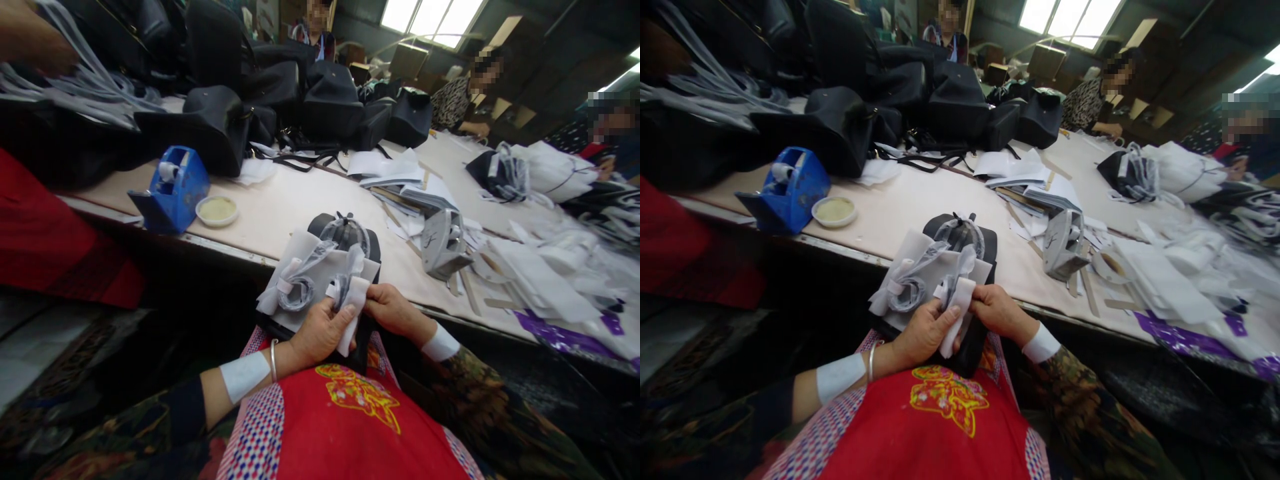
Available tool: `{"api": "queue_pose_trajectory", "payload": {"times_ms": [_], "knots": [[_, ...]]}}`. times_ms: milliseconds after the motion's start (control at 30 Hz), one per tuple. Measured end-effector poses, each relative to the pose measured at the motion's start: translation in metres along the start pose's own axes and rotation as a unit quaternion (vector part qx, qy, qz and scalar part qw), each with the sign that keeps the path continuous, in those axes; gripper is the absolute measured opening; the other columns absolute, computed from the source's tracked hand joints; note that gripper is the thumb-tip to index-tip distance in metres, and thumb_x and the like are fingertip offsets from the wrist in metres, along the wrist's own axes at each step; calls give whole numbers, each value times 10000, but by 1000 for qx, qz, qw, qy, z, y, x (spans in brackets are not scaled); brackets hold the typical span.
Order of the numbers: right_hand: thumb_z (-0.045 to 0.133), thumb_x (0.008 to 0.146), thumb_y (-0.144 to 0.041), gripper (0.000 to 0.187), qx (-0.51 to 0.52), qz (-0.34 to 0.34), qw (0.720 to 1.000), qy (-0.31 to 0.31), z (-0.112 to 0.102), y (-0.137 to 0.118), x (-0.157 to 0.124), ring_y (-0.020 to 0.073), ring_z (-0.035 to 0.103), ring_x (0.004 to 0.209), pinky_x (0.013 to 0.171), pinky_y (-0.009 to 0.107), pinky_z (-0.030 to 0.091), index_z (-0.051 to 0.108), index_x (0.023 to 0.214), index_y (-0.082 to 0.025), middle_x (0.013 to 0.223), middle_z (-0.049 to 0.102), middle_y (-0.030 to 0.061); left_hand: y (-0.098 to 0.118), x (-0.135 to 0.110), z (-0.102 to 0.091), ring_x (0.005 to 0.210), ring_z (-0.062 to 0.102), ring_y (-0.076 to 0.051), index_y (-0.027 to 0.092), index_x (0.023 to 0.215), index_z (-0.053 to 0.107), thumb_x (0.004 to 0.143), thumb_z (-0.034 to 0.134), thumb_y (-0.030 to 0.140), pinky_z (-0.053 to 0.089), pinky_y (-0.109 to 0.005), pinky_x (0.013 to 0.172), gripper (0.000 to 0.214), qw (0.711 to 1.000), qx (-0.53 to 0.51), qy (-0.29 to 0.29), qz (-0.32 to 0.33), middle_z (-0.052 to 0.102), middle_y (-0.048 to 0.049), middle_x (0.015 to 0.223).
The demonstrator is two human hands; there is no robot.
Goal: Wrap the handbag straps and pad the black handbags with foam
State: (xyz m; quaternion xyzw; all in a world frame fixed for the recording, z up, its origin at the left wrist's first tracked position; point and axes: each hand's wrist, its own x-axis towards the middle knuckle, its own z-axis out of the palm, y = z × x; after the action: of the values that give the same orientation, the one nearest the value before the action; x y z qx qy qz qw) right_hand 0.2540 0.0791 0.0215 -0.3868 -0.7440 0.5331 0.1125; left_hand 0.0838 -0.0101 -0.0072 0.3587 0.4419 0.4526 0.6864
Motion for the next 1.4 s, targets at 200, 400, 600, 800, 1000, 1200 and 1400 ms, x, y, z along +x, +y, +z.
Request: {"api": "queue_pose_trajectory", "payload": {"times_ms": [200, 400, 600, 800, 1000, 1200, 1400], "knots": [[564, 899, -270, 195, -117, -85, 985, 91, -7, -18, -19, 201, 590, 866, 775, 303, 475, 698, 996, -168, 938, 640, 65, 2, 0, 1, 410, 579, -124, 164, 1024, 550, 838, 628, 631, 466, -206, 391, 509, 1000, 8, 21, -3, 632, 31, 573], [689, 809, -433, 349, -97, 24, 980, 172, 9, -20, -21, 112, 411, 568, 510, 238, 314, 535, 633, -174, 598, 452, -34, -2, 0, 0, 547, 669, -168, 152, 1131, 586, 870, 604, 611, 525, -248, 476, 528, 998, 55, 17, 0, 698, -19, 731], [712, 793, -491, 369, 59, 77, 975, 200, 29, -13, -21, 110, 442, 548, 496, 230, 350, 601, 676, -159, 599, 536, -20, -1, -6, -4, 722, 675, -183, 110, 1113, 633, 873, 639, 515, 511, -244, 573, 470, 983, 171, 12, 68, 719, -69, 855], [682, 795, -586, 439, 124, 95, 970, 185, 25, -19, -26, 97, 427, 491, 442, 217, 327, 629, 744, -154, 572, 538, -22, -6, -4, 3, 732, 681, -190, 110, 1085, 646, 883, 628, 488, 529, -274, 628, 429, 989, 130, 44, 46, 731, -76, 853], [706, 754, -571, 469, 75, 102, 980, 157, 15, -24, -20, 161, 591, 644, 558, 247, 458, 696, 912, -130, 737, 684, 39, -8, 0, 5, 911, 705, -229, 143, 1195, 653, 905, 622, 426, 543, -311, 787, 405, 973, 195, 54, 109, 754, -94, 1036], [713, 749, -460, 335, -55, 116, 962, 240, 34, -27, -7, 185, 600, 643, 567, 262, 447, 711, 773, -126, 694, 682, 36, -6, 2, 2, 684, 658, -193, 112, 1074, 661, 909, 584, 440, 479, -280, 612, 375, 940, 315, 76, 105, 719, -72, 810], [693, 800, -503, 375, -93, 73, 958, 262, 35, -21, -10, 159, 537, 599, 545, 264, 402, 682, 731, -134, 651, 624, 21, -7, 4, 1, 726, 660, -214, 125, 1092, 646, 927, 554, 449, 476, -309, 646, 375, 929, 342, 64, 129, 722, -87, 841]]}}
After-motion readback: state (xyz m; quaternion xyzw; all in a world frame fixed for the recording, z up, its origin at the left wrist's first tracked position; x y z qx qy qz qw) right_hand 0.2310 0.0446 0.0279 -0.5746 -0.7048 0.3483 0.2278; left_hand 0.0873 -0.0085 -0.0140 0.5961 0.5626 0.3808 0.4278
